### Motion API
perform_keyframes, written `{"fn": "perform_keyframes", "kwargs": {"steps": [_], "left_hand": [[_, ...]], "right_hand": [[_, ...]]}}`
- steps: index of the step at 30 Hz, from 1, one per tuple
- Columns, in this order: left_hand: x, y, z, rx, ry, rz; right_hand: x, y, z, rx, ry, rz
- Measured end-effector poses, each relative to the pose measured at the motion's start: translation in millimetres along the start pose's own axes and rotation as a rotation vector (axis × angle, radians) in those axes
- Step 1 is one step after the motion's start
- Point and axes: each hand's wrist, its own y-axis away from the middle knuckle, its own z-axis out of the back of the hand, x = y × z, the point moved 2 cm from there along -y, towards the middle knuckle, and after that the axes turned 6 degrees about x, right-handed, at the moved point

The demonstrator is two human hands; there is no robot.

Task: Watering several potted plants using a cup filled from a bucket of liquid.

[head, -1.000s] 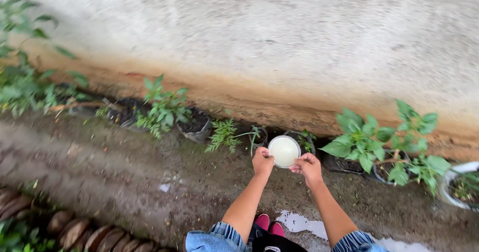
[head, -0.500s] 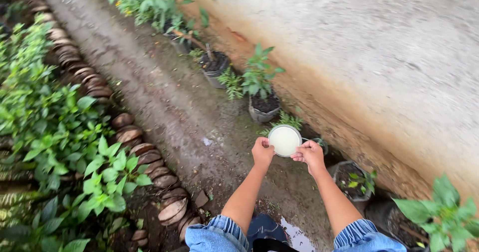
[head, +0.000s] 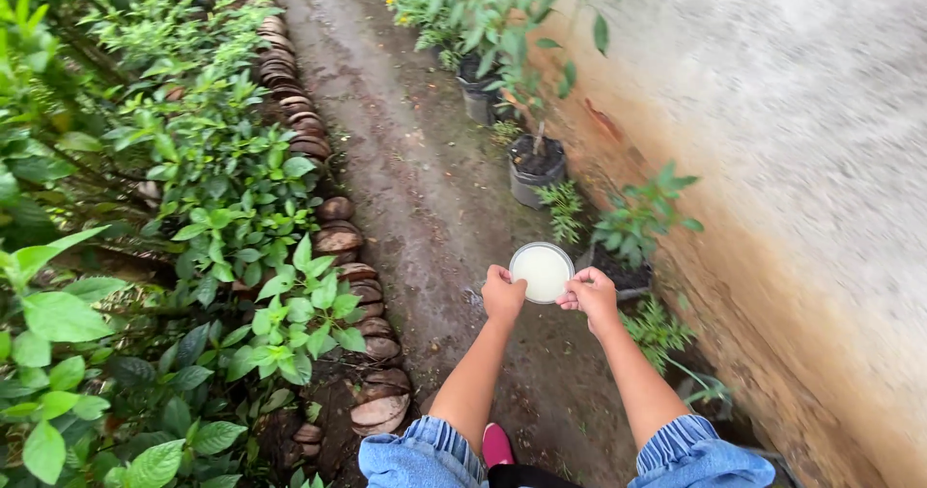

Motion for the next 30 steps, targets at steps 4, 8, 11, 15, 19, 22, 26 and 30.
{"fn": "perform_keyframes", "kwargs": {"steps": [4, 8, 11, 15, 19, 22, 26, 30], "left_hand": [[-11.2, -41.7, 47.2, -0.034, 0.021, 0.084], [-6.5, -88.9, 86.1, -0.056, 0.154, 0.058], [-5.6, -117.5, 107.6, -0.061, 0.249, 0.061], [-13.3, -148.9, 136.8, -0.091, 0.374, 0.09], [-1.1, -193.7, 144.8, -0.132, 0.391, 0.096], [-3.2, -223.3, 149.3, -0.188, 0.404, 0.074], [-8.6, -268.9, 150.6, -0.259, 0.397, 0.117], [-29.3, -308.8, 150.4, -0.3, 0.393, 0.137]], "right_hand": [[16.7, -42.2, -64.2, 0.014, 0.06, -0.035], [14.6, -87.8, -115.9, 0.086, 0.052, -0.017], [15.3, -118.4, -147.1, 0.105, 0.083, -0.018], [16.7, -161.4, -183.3, 0.164, 0.12, -0.021], [20.8, -204.2, -212.2, 0.22, 0.149, -0.026], [27.0, -238.5, -229.6, 0.261, 0.17, -0.033], [44.8, -284.3, -252.5, 0.323, 0.199, -0.047], [61.7, -329.5, -265.1, 0.378, 0.216, -0.056]]}}
